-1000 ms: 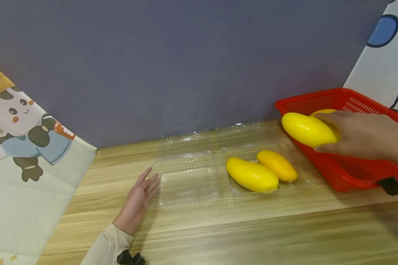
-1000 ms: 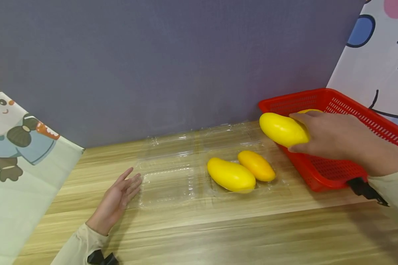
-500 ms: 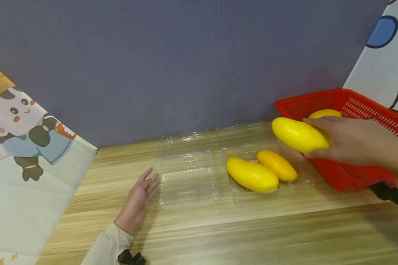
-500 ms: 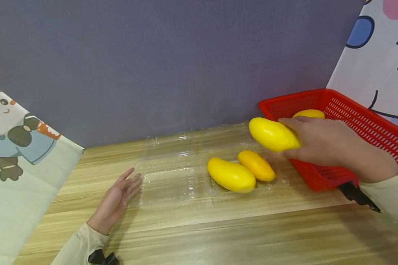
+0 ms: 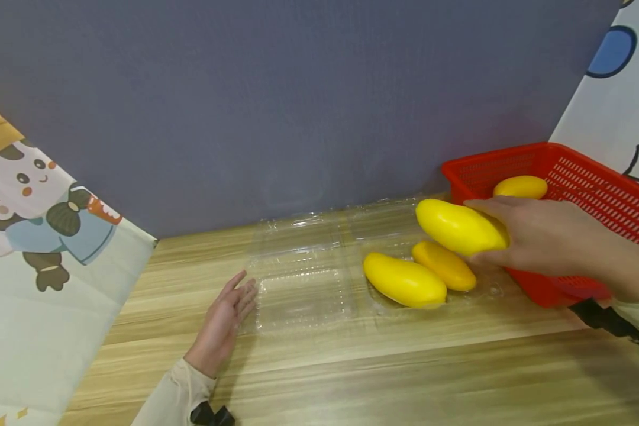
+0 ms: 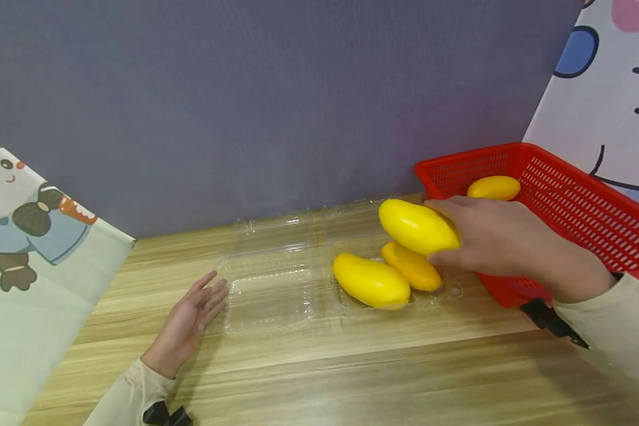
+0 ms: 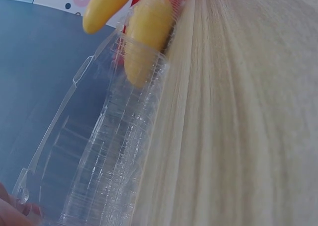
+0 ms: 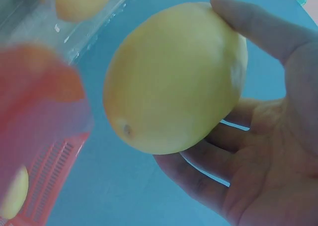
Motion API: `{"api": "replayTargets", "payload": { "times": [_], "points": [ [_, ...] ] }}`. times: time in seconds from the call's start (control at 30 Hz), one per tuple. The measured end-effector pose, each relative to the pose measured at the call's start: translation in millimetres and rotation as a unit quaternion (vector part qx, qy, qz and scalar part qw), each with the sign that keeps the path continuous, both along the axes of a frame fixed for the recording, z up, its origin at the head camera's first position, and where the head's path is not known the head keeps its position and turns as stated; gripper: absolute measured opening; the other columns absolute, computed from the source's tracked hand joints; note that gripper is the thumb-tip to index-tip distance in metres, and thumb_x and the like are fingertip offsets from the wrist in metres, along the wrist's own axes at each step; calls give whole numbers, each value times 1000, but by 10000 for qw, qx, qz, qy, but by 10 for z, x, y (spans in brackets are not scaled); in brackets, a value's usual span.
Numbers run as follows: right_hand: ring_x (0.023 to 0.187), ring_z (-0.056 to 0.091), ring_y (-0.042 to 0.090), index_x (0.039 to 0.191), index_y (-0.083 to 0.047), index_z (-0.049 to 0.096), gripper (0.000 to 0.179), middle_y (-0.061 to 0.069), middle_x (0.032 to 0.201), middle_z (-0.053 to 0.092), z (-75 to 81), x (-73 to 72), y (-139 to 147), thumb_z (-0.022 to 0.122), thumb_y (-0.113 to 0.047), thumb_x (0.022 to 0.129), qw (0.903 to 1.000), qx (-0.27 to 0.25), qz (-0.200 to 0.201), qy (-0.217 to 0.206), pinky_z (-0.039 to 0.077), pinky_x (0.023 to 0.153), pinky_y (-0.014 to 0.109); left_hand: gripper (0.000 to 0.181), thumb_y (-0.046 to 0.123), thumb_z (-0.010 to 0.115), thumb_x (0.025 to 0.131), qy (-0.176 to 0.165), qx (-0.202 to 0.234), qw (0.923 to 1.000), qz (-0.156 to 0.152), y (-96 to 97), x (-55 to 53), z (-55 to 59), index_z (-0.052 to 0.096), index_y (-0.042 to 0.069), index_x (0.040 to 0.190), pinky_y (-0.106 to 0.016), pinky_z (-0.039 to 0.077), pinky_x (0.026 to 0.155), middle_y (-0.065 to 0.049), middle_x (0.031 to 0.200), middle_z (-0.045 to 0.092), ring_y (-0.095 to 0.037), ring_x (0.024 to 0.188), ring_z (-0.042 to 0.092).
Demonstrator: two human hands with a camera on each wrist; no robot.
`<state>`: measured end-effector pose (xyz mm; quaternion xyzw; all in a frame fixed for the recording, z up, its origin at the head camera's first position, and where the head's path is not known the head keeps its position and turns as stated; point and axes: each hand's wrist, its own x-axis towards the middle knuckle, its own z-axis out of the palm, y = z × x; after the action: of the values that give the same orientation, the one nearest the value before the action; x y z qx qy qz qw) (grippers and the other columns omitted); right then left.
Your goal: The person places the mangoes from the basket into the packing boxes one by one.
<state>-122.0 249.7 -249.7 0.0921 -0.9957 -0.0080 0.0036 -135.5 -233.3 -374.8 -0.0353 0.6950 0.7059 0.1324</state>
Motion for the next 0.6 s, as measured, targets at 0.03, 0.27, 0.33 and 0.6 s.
{"api": "replayTargets", "payload": {
  "times": [0.03, 0.27, 0.33, 0.6],
  "points": [
    [80, 59, 21, 147, -16, 47, 106, 13, 128, 64, -9, 2, -18, 64, -84, 68, 10000, -24, 50, 0, 53, 65, 49, 55, 18, 20, 109, 10, 1, 10000, -4, 1, -1, -2, 4, 11, 161, -47, 18, 127, -18, 166, 15, -34, 153, 20],
    [99, 61, 21, 147, -17, 47, 96, 11, 137, 60, -44, 35, -180, 73, -72, 72, 9992, -250, 313, 39, 56, 73, 47, 55, 20, 19, 109, -5, -14, 10000, -62, 18, -1, -9, 4, 12, 161, -47, 17, 127, -17, 167, 14, -33, 154, 18],
    [98, 62, 21, 147, -18, 47, 94, 12, 138, 59, -48, 45, -256, 72, -71, 73, 9987, -318, 386, 37, 55, 70, 43, 55, 19, 19, 109, 2, -1, 10000, -49, 23, -3, -10, 4, 11, 161, -46, 17, 127, -17, 167, 14, -33, 154, 18],
    [103, 63, 21, 144, -26, 51, 81, 6, 138, 60, -71, 69, -665, 77, -60, 76, 9916, -645, 1057, 363, 53, 68, 39, 55, 17, 18, 108, 57, -1, 10000, 12, 27, -8, 5, 4, 8, 160, -47, 16, 127, -20, 166, 13, -36, 154, 17]
  ]
}}
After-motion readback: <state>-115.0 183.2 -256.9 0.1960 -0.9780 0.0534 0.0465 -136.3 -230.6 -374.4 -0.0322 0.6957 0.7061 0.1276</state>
